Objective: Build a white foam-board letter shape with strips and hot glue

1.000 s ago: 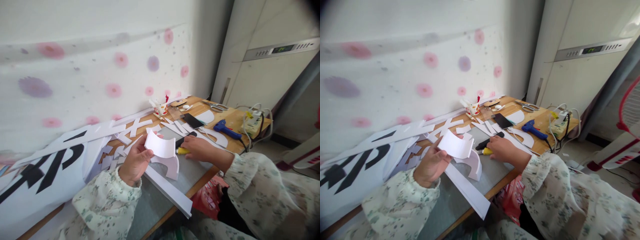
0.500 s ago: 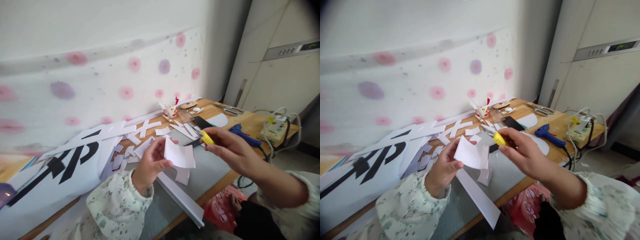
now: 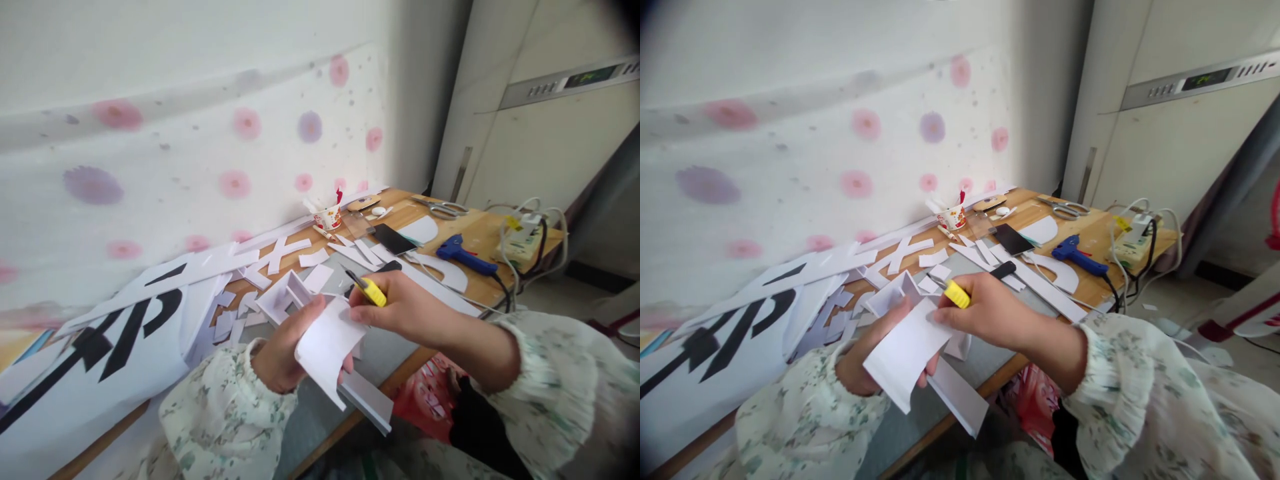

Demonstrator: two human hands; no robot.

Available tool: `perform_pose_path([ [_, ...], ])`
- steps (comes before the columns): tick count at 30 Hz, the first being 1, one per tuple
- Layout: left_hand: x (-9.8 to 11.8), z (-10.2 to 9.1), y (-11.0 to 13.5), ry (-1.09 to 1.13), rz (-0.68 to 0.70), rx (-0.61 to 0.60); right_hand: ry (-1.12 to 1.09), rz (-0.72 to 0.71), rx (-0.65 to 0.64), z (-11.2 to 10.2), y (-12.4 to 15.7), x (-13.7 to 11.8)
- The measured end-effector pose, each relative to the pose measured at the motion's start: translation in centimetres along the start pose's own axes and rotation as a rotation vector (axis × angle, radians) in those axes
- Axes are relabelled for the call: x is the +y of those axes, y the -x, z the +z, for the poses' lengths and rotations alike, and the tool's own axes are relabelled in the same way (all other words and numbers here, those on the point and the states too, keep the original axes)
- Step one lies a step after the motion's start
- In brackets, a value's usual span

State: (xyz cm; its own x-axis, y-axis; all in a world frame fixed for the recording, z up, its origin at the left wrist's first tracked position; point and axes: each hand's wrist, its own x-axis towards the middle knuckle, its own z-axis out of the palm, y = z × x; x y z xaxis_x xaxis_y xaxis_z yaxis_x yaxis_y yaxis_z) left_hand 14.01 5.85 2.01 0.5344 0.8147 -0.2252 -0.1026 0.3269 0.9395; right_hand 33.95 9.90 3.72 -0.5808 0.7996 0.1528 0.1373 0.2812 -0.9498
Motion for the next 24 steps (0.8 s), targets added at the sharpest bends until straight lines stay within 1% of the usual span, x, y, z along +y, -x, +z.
perform_pose_path([
  [1, -0.1, 0.0, -0.1, 0.050, 0.013, 0.000, -0.053, 0.024, 0.005, 0.4, -0.1, 0.1],
  [3, -0.3, -0.1, -0.4, 0.191, 0.086, 0.053, -0.199, 0.062, 0.077, 1.0, -0.4, 0.4],
  [5, -0.4, -0.2, -0.7, 0.211, 0.261, 0.121, -0.376, 0.091, 0.193, 1.4, -0.5, 0.9],
  [6, -0.4, -0.3, -0.8, 0.177, 0.345, 0.137, -0.456, 0.106, 0.250, 1.6, -0.6, 1.0],
  [8, -0.5, -0.4, -0.9, 0.054, 0.474, 0.125, -0.565, 0.137, 0.328, 2.2, -0.7, 1.2],
  [9, -0.6, -0.3, -0.9, -0.010, 0.517, 0.118, -0.589, 0.149, 0.345, 2.5, -0.7, 1.2],
  [11, -0.6, -0.2, -0.8, -0.103, 0.582, 0.148, -0.572, 0.150, 0.339, 3.0, -0.6, 1.1],
  [14, -0.6, -0.1, -0.5, -0.178, 0.659, 0.238, -0.481, 0.118, 0.263, 3.2, -0.4, 1.2],
  [17, -0.5, -0.6, -0.4, -0.196, 0.749, 0.297, -0.353, 0.060, 0.137, 2.4, -0.1, 1.6],
  [18, -0.5, -0.8, -0.4, -0.178, 0.768, 0.309, -0.244, 0.014, 0.121, 2.0, 0.1, 1.8],
  [19, -0.5, -1.0, -0.5, -0.150, 0.777, 0.322, -0.088, -0.052, 0.122, 1.6, 0.3, 2.0],
  [22, -0.5, -1.4, -0.5, -0.064, 0.739, 0.368, 0.450, -0.286, 0.164, 0.7, 0.9, 2.4],
  [24, -0.5, -1.3, -0.4, -0.034, 0.708, 0.397, 0.656, -0.387, 0.186, 0.5, 1.3, 2.4],
])
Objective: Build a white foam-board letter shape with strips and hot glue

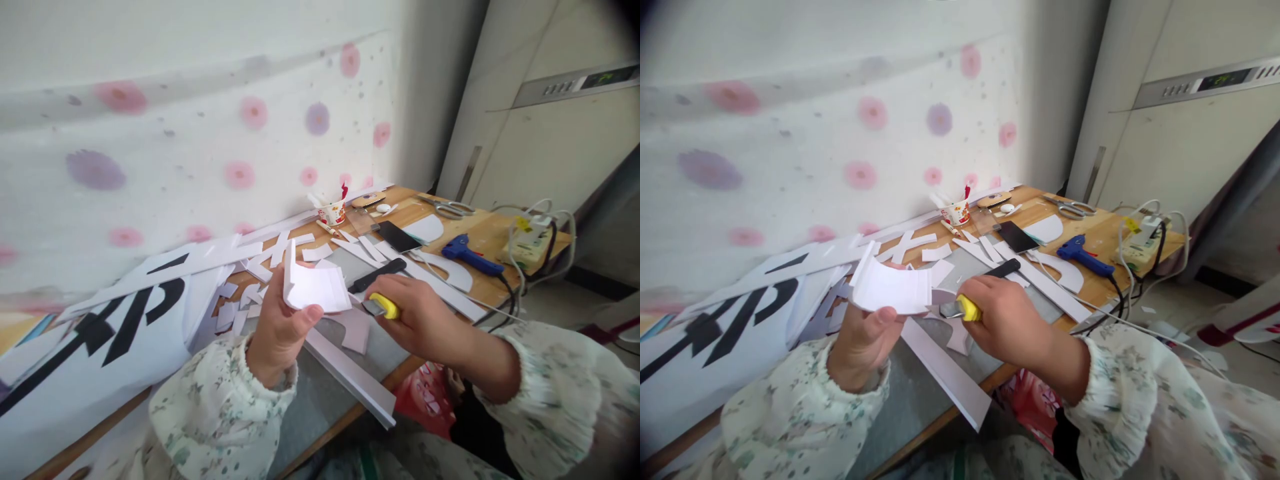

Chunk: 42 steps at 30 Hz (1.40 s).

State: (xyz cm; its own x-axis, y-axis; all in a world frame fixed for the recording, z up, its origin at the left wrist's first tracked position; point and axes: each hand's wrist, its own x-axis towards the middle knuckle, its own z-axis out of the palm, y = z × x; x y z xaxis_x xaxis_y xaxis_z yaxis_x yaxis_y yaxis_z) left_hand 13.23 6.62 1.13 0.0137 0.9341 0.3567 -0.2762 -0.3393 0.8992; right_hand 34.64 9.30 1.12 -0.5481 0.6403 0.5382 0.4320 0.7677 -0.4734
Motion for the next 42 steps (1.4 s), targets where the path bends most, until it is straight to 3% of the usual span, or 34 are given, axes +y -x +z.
perform_pose_path([
  [7, 0.24, 0.51, 0.44, 0.034, 0.009, -0.010, 0.245, -0.115, 0.060, -0.07, 0.18, -0.53],
  [18, 0.00, 0.48, 0.41, 0.057, 0.040, -0.056, 0.272, -0.106, 0.084, 0.07, 0.02, -0.69],
  [42, -0.06, 0.18, 0.82, -0.072, 0.042, -0.008, 0.345, -0.153, 0.144, 0.04, -0.23, -0.60],
])
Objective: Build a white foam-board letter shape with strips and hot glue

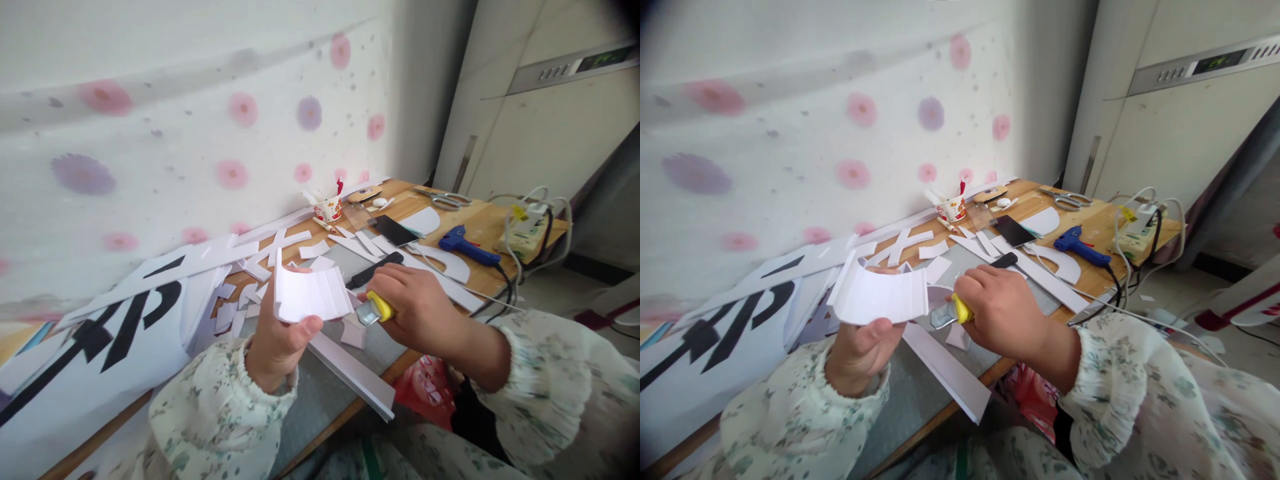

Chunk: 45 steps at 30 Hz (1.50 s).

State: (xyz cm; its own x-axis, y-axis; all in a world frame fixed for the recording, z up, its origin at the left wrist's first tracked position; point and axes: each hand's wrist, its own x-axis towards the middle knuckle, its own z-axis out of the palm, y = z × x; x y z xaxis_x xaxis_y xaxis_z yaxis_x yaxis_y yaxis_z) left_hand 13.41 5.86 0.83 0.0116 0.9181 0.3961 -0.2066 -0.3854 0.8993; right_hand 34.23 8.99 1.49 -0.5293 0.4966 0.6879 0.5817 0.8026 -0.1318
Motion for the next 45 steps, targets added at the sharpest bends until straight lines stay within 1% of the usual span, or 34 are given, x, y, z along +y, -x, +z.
perform_pose_path([
  [4, -0.2, -0.3, 0.1, 0.009, 0.011, -0.005, 0.001, -0.013, 0.009, 0.0, 0.0, 0.0],
  [9, -0.3, 0.0, 0.2, 0.041, -0.006, 0.002, 0.026, -0.012, 0.006, 0.2, 0.0, 0.2],
  [20, 0.0, 0.4, 0.2, 0.083, -0.010, -0.083, 0.048, -0.009, 0.015, 0.5, -0.1, 0.4],
  [29, -0.1, 0.6, 0.5, 0.112, -0.011, -0.103, 0.078, 0.004, 0.028, 0.8, -0.1, 0.6],
  [39, -0.6, 0.0, 0.9, 0.048, -0.036, -0.160, 0.115, 0.033, 0.003, 0.9, -0.2, 1.0],
  [45, -0.7, 0.3, 1.1, 0.075, -0.053, -0.191, 0.145, 0.066, 0.007, 1.2, -0.1, 1.7],
])
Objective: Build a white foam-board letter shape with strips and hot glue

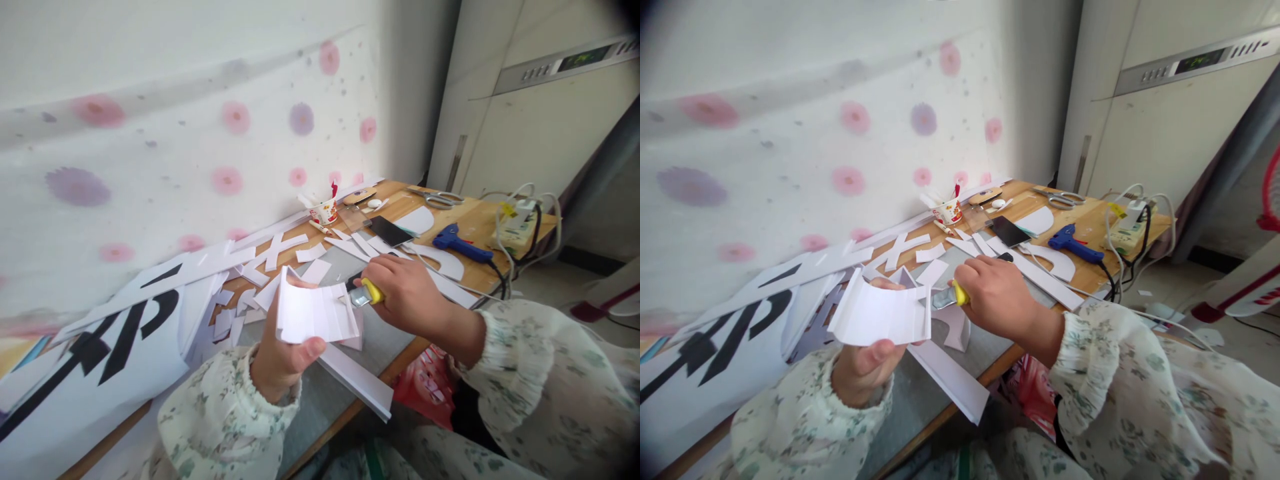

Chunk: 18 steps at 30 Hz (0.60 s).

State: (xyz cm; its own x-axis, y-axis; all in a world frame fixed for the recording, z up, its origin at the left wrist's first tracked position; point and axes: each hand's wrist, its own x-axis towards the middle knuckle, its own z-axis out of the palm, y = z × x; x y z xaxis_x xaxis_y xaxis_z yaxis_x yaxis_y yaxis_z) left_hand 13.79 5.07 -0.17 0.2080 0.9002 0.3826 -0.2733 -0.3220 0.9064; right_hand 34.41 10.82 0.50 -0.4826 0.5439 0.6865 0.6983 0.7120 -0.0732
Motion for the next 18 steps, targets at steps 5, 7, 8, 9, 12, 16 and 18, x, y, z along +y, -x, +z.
perform_pose_path([
  [5, 0.0, -0.1, 0.0, -0.013, -0.028, -0.015, 0.028, 0.022, -0.029, -0.1, -0.1, 0.0],
  [7, 0.0, -0.3, 0.0, -0.044, -0.016, -0.023, 0.039, 0.055, -0.083, -0.3, -0.3, -0.1],
  [8, 0.0, -0.4, 0.0, -0.077, 0.009, -0.033, 0.049, 0.093, -0.137, -0.3, -0.4, 0.0],
  [9, 0.0, -0.4, 0.0, -0.119, 0.043, -0.044, 0.062, 0.145, -0.202, -0.4, -0.6, 0.1],
  [12, 0.0, -0.3, 0.0, -0.166, 0.110, -0.061, 0.107, 0.316, -0.380, -0.1, -1.2, 1.2],
  [16, 0.2, 0.2, -0.2, -0.014, 0.022, 0.016, 0.119, 0.417, -0.512, 1.8, -1.4, 3.2],
  [18, 0.4, 0.4, -0.3, 0.030, -0.017, 0.011, 0.104, 0.436, -0.581, 3.0, -1.2, 4.0],
])
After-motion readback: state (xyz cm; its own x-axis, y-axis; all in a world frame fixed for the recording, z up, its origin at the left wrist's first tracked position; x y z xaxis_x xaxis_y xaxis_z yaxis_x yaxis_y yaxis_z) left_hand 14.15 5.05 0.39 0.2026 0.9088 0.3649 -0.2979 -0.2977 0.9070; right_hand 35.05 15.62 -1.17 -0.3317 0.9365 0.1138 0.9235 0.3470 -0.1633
